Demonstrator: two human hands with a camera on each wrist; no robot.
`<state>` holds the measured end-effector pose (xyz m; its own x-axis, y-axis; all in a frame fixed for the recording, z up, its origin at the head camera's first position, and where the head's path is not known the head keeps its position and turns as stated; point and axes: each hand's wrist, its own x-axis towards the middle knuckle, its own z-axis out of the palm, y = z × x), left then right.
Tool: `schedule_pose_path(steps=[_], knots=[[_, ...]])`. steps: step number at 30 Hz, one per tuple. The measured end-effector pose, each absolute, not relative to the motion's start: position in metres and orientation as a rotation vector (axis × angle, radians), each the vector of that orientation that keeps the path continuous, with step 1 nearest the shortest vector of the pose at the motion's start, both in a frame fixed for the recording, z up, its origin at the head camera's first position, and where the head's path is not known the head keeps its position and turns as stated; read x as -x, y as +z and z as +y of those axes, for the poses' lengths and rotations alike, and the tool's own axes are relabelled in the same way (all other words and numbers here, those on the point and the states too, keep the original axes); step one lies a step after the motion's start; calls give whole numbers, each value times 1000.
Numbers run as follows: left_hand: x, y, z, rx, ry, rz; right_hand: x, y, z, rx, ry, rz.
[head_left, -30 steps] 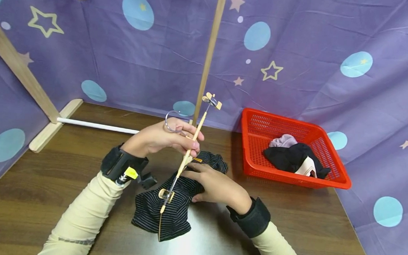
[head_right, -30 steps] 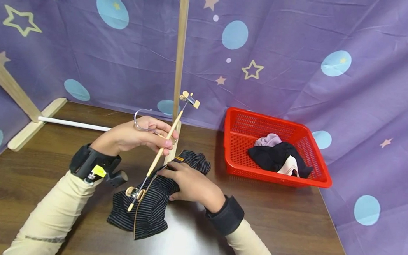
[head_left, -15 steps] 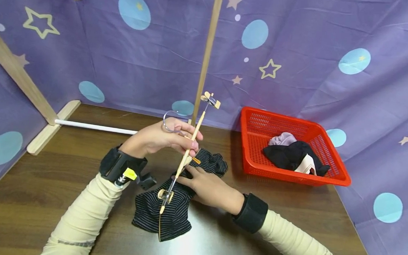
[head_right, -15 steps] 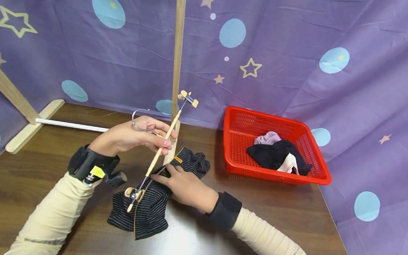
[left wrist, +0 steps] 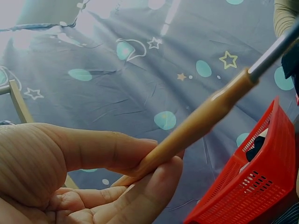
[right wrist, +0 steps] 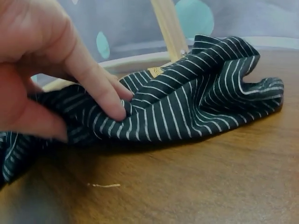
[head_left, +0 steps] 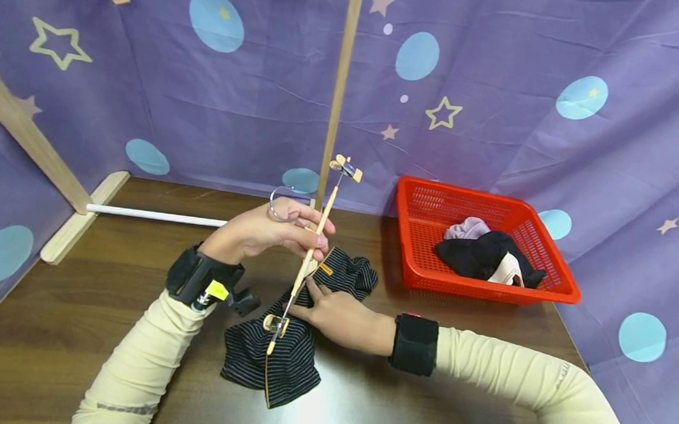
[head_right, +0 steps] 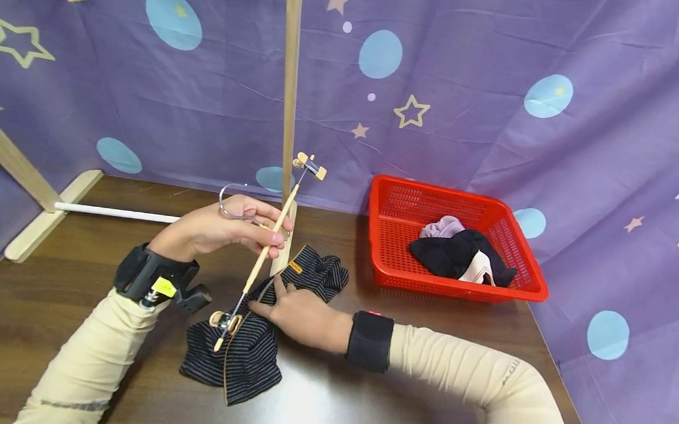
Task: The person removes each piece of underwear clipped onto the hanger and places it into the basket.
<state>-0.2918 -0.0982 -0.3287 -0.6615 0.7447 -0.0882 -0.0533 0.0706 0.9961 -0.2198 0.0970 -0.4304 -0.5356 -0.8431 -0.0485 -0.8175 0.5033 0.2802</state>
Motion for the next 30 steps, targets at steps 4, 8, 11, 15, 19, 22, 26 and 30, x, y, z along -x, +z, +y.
schedule_pose_path(steps=[4, 8, 11, 15, 19, 22, 26, 30], knots=[[292, -328, -99, -691, 1645, 1755, 222, -430, 95, -1487, -487, -2601], [292, -329, -100, -699, 1638, 1763, 225, -424, 96, -1508, -430, -2636], [291, -328, -100, -704, 1640, 1764, 230, -420, 98, -1515, -267, -2683], [291, -328, -101, -705, 1647, 1764, 238, -416, 101, -1512, 52, -2736], [291, -329, -101, -713, 1645, 1759, 243, -409, 103, -1490, 393, -2768], [291, -329, -101, -717, 1645, 1759, 244, -401, 105, -1434, 581, -2783], [291, -329, -101, -715, 1647, 1768, 243, -387, 107, -1338, 752, -2757], [291, -328, -101, -710, 1649, 1774, 243, -369, 114, -1267, 864, -2724]])
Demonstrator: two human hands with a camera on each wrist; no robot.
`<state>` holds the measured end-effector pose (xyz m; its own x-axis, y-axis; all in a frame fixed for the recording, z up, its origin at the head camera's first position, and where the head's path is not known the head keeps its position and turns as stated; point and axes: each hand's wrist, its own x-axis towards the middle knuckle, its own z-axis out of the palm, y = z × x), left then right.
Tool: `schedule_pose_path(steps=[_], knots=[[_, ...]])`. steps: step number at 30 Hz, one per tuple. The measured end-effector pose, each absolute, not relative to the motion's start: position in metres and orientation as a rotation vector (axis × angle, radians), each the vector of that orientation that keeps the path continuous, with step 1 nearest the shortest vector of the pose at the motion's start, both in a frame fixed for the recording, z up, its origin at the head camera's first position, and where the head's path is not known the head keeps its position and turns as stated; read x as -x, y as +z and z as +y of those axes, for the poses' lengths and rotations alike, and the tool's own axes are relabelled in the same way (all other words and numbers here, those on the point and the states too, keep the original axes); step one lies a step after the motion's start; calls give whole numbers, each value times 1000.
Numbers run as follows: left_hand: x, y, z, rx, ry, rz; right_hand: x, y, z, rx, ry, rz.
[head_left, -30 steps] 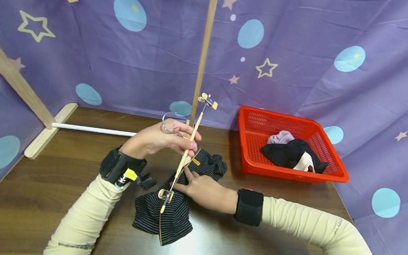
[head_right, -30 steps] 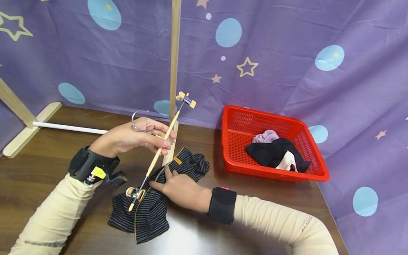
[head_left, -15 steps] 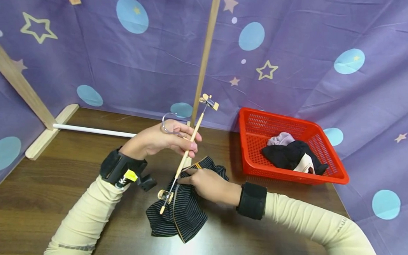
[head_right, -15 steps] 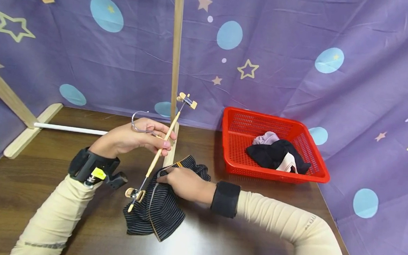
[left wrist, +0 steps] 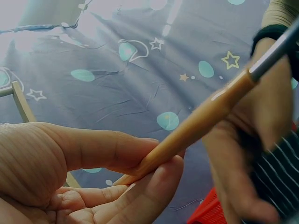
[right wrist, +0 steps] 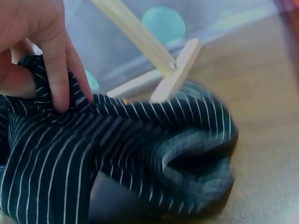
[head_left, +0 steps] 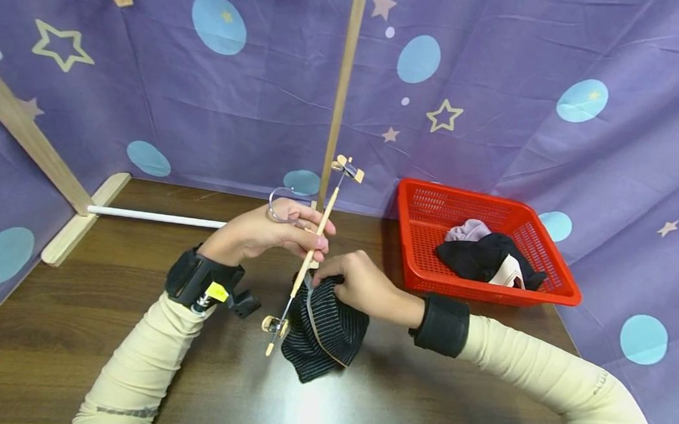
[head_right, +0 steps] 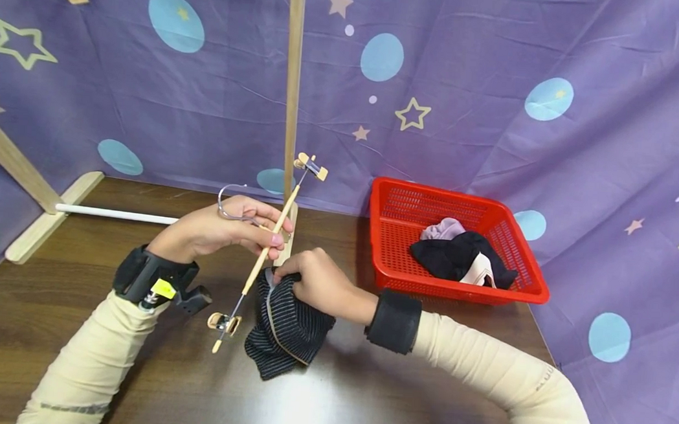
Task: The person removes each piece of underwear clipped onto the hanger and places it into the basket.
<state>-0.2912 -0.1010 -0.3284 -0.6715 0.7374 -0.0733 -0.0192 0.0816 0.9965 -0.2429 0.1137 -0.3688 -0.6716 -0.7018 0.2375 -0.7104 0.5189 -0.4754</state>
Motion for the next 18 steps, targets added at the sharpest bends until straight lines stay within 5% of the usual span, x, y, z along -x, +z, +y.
schedule_pose_path(steps=[18], knots=[[291, -332, -100, -762, 1640, 1762, 258, -259, 182, -585, 955, -2861]])
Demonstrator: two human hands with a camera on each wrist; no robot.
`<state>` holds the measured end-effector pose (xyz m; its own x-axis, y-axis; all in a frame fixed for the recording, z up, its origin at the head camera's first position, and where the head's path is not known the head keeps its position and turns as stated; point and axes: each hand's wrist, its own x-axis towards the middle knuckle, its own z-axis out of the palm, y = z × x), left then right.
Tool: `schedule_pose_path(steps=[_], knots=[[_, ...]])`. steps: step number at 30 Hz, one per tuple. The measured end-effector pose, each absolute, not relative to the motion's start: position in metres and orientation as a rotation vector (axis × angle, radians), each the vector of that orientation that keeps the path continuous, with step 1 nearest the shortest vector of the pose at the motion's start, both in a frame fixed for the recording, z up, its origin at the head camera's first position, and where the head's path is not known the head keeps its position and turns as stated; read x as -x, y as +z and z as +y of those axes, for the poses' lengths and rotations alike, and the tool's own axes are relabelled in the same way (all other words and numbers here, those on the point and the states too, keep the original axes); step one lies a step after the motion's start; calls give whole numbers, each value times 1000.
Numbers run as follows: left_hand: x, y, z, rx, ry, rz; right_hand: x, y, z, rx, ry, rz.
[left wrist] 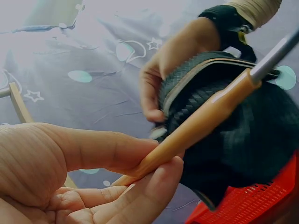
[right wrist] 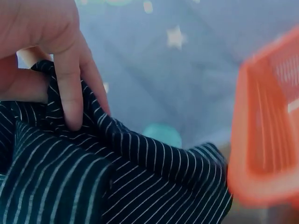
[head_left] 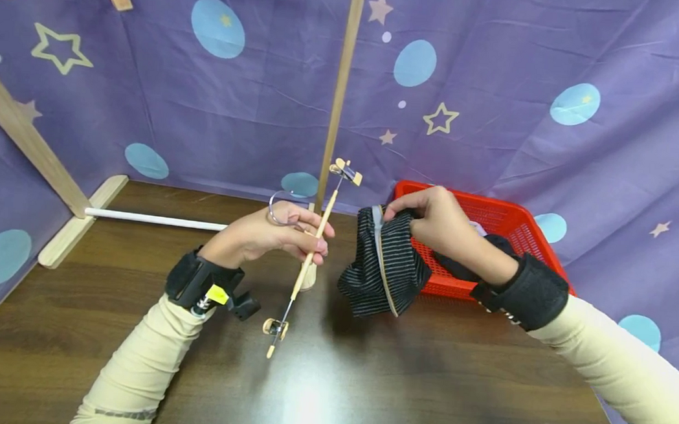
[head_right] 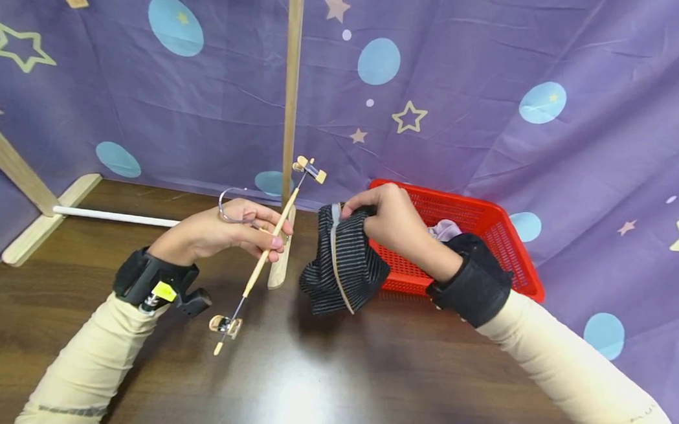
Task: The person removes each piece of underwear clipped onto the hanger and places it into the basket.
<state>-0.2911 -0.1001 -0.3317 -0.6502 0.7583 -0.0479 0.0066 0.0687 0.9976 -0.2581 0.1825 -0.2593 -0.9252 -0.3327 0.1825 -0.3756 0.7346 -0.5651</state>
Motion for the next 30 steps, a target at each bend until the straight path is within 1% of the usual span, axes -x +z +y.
schedule_pose_path(steps=[9, 15, 18, 23, 30], knots=[[290, -331, -98, -753, 1651, 1751, 263, -206, 217, -378, 882, -2741], [288, -330, -98, -736, 1647, 1763, 274, -181, 239, -293, 750, -2727], [288, -330, -98, -742, 1644, 1759, 282, -172, 249, -252, 725, -2740], [287, -331, -97, -737, 1650, 1748, 296, -160, 268, -164, 821, -2775], [286, -330, -97, -738, 1653, 1755, 316, -156, 301, -55, 768, -2798]])
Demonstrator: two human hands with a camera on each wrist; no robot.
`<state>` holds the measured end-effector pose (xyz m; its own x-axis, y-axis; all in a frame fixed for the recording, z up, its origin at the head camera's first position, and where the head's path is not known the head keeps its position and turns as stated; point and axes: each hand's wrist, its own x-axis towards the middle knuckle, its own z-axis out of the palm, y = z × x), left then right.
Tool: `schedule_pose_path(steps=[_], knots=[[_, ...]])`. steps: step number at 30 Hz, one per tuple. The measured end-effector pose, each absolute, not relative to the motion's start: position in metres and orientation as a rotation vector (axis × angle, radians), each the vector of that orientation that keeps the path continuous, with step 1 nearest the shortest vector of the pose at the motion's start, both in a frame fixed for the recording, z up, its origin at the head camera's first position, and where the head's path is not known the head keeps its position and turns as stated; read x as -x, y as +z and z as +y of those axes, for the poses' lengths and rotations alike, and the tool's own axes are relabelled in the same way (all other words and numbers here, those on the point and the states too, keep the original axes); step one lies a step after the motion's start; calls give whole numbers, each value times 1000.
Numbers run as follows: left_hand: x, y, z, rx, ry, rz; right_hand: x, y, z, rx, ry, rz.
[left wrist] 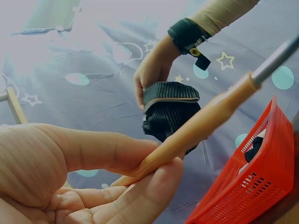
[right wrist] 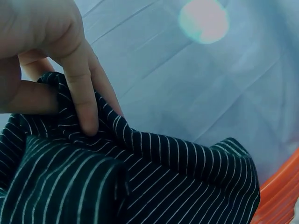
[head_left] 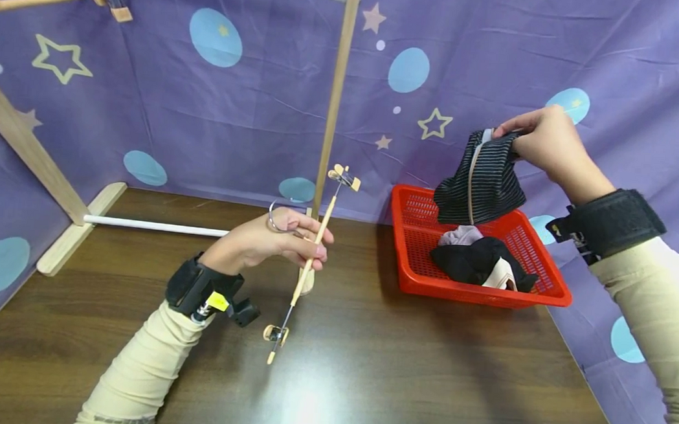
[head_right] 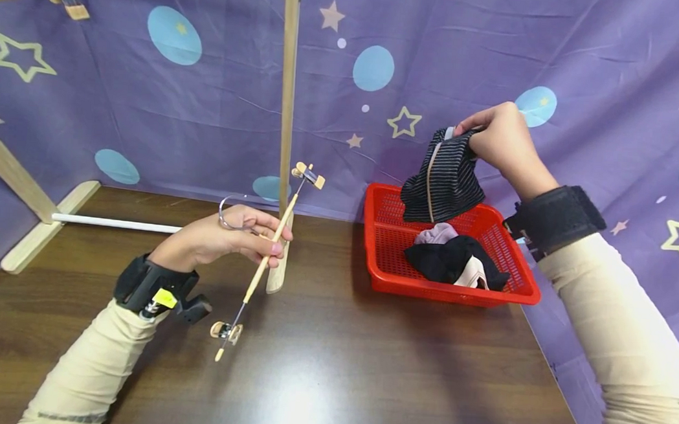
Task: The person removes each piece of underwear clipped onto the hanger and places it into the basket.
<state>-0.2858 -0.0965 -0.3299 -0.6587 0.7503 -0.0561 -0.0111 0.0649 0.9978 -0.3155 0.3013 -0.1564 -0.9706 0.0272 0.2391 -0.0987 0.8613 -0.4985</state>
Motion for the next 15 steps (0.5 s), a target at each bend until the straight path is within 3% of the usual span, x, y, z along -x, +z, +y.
schedule_pose_path(steps=[15], knots=[[283, -328, -94, -735, 1644, 1744, 339, -179, 346, 173, 765, -2790]])
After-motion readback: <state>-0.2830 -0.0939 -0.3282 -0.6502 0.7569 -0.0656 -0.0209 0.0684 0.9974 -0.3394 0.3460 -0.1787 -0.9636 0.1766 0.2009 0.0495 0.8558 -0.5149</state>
